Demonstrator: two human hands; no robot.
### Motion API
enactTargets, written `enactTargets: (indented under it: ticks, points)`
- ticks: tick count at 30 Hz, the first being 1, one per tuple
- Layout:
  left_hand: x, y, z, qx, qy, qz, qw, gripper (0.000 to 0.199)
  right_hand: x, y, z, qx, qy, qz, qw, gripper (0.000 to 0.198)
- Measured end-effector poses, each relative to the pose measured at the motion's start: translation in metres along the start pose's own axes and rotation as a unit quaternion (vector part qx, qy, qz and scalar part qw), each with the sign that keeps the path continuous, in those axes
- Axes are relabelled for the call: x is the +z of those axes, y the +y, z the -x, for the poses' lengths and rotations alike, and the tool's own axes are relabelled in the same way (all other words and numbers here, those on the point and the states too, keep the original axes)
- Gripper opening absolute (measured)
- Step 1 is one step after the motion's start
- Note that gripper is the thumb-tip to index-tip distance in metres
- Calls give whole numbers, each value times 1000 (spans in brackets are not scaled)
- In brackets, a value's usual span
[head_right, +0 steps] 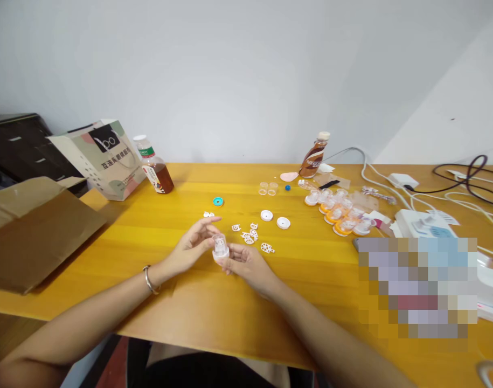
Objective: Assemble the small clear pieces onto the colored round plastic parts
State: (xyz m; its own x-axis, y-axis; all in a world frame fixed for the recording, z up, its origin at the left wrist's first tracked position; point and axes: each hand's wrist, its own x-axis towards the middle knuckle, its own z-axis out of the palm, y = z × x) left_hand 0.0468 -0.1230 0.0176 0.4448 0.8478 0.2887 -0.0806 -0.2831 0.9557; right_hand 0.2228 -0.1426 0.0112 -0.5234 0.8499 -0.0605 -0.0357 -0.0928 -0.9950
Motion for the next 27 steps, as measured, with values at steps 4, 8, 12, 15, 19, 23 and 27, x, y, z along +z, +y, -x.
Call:
enactTargets:
  ticks: [4, 8, 12, 15, 19, 23, 27]
  points:
    - [5, 2, 3, 4, -7, -3, 1000, 40, 0, 0, 0, 0, -2, -1, 1000, 21]
    - [5, 2, 3, -5, -16, 19, 1000, 35, -1, 0, 0, 2, -4, 0, 1000, 21]
    - [4, 2, 2, -1, 5, -4, 1000, 31, -1, 0, -1, 4, -5, 5, 1000, 24]
    - [6, 1, 3, -15, 6, -5, 1000, 30, -1, 1, -1, 8, 0, 10, 1000, 26]
    - [7, 0, 2, -8, 49, -9, 999, 37, 0, 0, 0, 11, 4, 10, 1000, 25]
    - [6, -1, 2, -27, 7, 43, 999, 38, -1, -2, 0, 5, 9, 4, 1000, 23]
    - [5, -2, 2, -22, 41, 39, 998, 45, 0, -2, 0, 5, 5, -1, 1000, 22]
